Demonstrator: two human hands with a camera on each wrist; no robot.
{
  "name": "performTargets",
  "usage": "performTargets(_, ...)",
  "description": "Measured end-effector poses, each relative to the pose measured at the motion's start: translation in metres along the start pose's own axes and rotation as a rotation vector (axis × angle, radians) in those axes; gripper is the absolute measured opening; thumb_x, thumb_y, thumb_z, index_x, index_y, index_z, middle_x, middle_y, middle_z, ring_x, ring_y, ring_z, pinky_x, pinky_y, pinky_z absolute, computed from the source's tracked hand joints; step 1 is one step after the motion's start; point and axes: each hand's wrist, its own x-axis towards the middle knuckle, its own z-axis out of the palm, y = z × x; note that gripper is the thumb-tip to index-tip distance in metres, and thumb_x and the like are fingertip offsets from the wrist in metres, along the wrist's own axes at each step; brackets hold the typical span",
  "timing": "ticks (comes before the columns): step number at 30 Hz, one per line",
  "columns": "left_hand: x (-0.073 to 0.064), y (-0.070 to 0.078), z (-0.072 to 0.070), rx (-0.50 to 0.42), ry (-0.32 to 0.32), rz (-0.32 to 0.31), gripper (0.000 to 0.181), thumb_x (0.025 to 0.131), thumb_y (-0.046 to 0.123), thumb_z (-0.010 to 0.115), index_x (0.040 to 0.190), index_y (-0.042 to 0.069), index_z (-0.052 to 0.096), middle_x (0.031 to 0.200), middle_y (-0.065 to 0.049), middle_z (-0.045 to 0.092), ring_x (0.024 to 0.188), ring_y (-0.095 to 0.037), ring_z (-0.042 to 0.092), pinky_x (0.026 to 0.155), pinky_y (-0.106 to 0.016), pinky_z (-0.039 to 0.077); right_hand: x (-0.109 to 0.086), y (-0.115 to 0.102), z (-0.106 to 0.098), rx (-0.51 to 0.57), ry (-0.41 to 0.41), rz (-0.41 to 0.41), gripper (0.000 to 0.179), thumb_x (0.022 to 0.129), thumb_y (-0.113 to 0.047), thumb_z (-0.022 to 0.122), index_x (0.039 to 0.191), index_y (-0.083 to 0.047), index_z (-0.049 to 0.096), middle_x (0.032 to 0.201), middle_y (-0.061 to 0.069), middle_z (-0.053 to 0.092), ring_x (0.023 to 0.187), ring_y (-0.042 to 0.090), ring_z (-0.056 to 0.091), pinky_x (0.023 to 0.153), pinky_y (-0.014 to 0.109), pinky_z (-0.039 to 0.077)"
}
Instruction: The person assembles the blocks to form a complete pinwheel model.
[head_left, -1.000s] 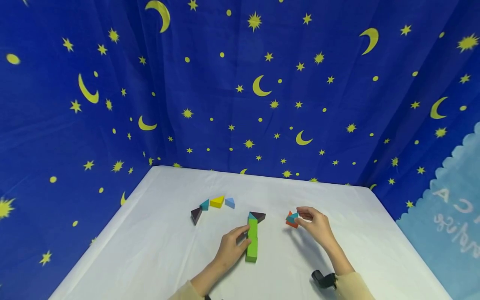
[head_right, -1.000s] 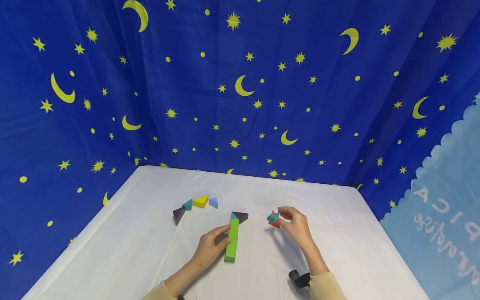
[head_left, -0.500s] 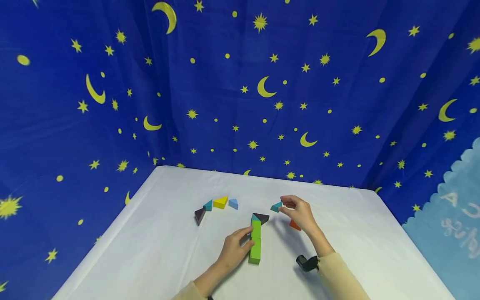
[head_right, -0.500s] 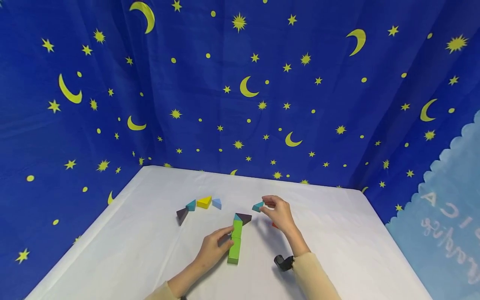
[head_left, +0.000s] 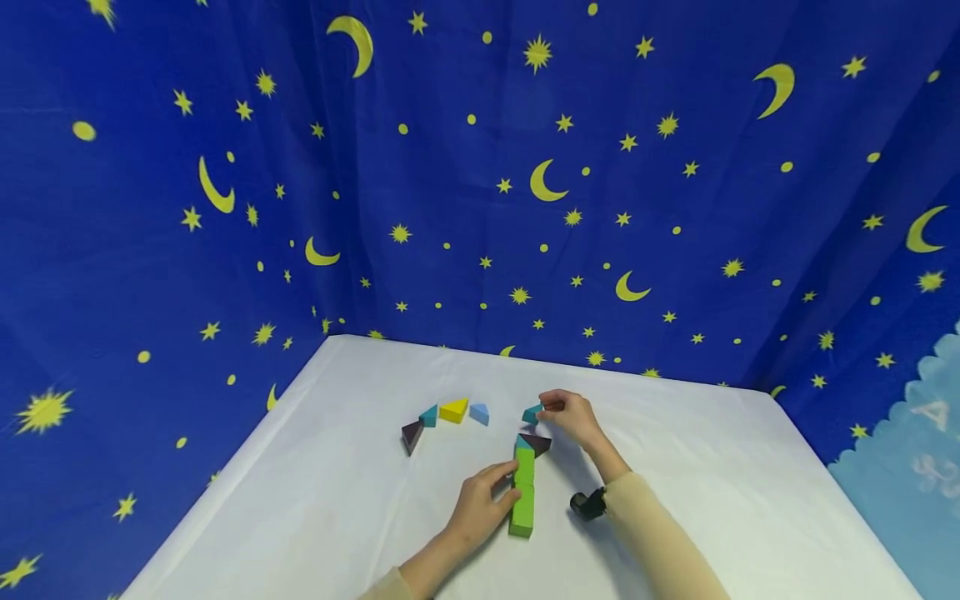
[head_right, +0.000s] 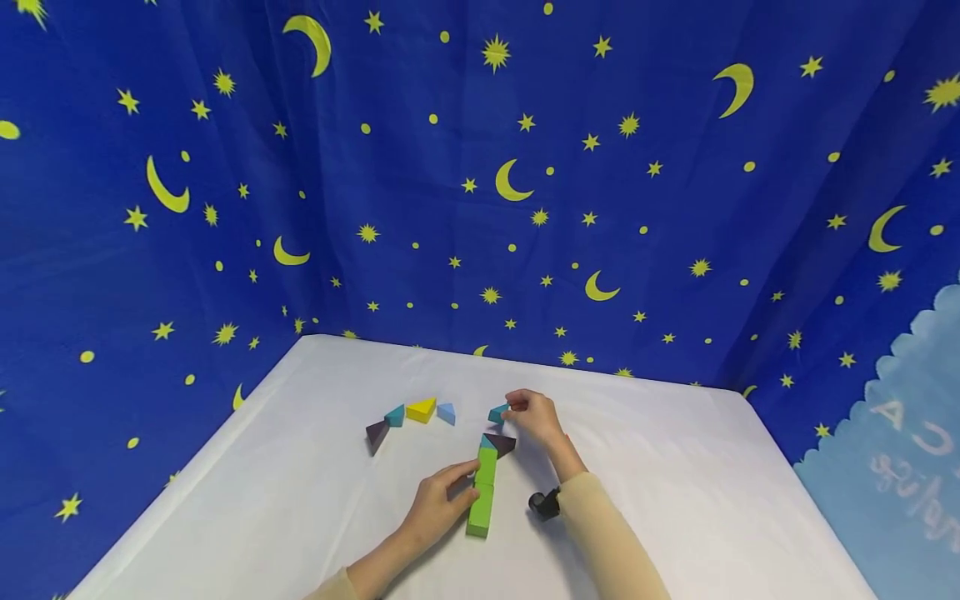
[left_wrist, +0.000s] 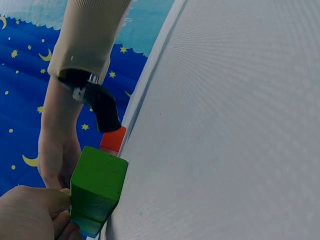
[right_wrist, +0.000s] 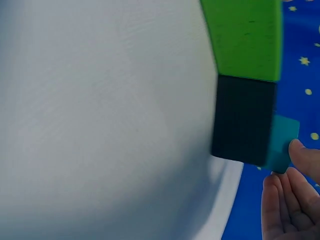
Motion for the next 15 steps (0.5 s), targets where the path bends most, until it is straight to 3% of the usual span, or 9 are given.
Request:
performTargets(6,-0.001,0.002,0.004,-0.03,-0.031,-0.045,0.039,0.088,0.009,0.066,0.124,-0.002,0.057,0.123,-0.013,0.06,0.113,-0.024,0.057,0.094,-0.028,0.047,0.0,0.013,0.01,-0.027,-0.055,0.017,0.03,0.079,-0.006,0.074,0.107,0.001,0.067,0.093,0.004,0.067,0.087,0.019,0.062,0.072,0.032,0.055)
performTargets(15,0.0,-0.001,0.001,-0.009,-0.014,-0.024,0.039,0.087,0.009,0.066,0.124,-0.002,0.058,0.122,-0.013,0.061,0.112,-0.024,0.058,0.094,-0.031,0.047,0.003,0.01,0.014,-0.046,-0.034,-0.007,0.027,0.086,-0.014,0.069,0.109,0.0,0.067,0.098,0.007,0.068,0.093,0.024,0.062,0.078,0.037,0.054)
